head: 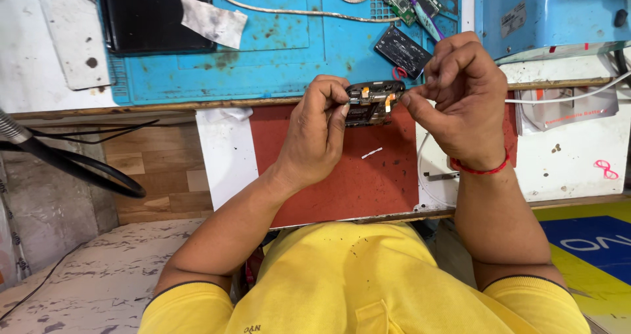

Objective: The person holds a disassembled smartphone chassis and manipulates the internal components, including the battery and motherboard. They remove a ribbon cable, inspect the parts, and then reattach the cable to the motherboard.

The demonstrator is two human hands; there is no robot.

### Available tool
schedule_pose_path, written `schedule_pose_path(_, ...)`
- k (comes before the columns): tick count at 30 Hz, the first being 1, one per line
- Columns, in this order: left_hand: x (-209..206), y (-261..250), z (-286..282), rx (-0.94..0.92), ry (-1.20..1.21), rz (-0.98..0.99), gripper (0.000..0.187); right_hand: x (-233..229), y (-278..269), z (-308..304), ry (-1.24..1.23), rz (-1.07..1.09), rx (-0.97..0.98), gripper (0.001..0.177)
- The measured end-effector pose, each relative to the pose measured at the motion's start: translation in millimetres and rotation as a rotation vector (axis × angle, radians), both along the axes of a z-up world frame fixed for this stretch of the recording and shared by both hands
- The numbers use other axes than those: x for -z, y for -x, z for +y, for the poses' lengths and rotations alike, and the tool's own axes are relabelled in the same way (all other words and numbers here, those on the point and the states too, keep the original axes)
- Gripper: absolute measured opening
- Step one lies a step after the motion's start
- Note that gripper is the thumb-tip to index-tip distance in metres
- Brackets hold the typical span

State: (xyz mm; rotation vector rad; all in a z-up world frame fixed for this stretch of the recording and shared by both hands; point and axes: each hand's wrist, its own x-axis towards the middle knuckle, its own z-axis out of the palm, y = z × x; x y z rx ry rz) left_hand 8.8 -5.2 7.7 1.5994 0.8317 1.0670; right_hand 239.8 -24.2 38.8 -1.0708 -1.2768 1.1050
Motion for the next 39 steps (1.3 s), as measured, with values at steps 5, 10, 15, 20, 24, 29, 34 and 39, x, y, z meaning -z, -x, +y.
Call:
schedule_pose_path(5,-35,8,26,-0.063,-0.217,0.013,0.027,-29,8,21,-0.203,-0.132,0.089,0.040)
schedule_pose_path(10,-42,16,70,-0.066,-0.234,-0.003,0.025,-43,18,64,-0.356,-0.245,0.064,0.038)
schedule_pose_path(15,-33,21,84,-0.083,-0.223,-0.043,0.026,-39,31,77,-0.288,-0.230,0.034,0.038)
schedule_pose_path(20,-23,24,78,-0.070,-0.186,-0.033,0.025,-34,28,75,-0.225,-0.167,0.049,0.043)
schedule_pose_path(24,-15,25,77,-0.062,-0.230,-0.070,0.022,-35,26,76,-0.175,-0.096,0.023,0.046)
schedule_pose_path(29,6,25,77,-0.144,-0.040,-0.218,0.017,-36,37,82,-0.145,-0.046,0.008,0.038)
schedule_pose_path(34,23,29,89,-0.217,0.250,-0.580,0.020,-35,50,93,-0.093,-0.188,0.024,0.028)
schedule_pose_path(39,24,30,96,-0.302,0.368,-0.735,0.025,-28,60,104,-0.207,-0.447,0.006,0.019)
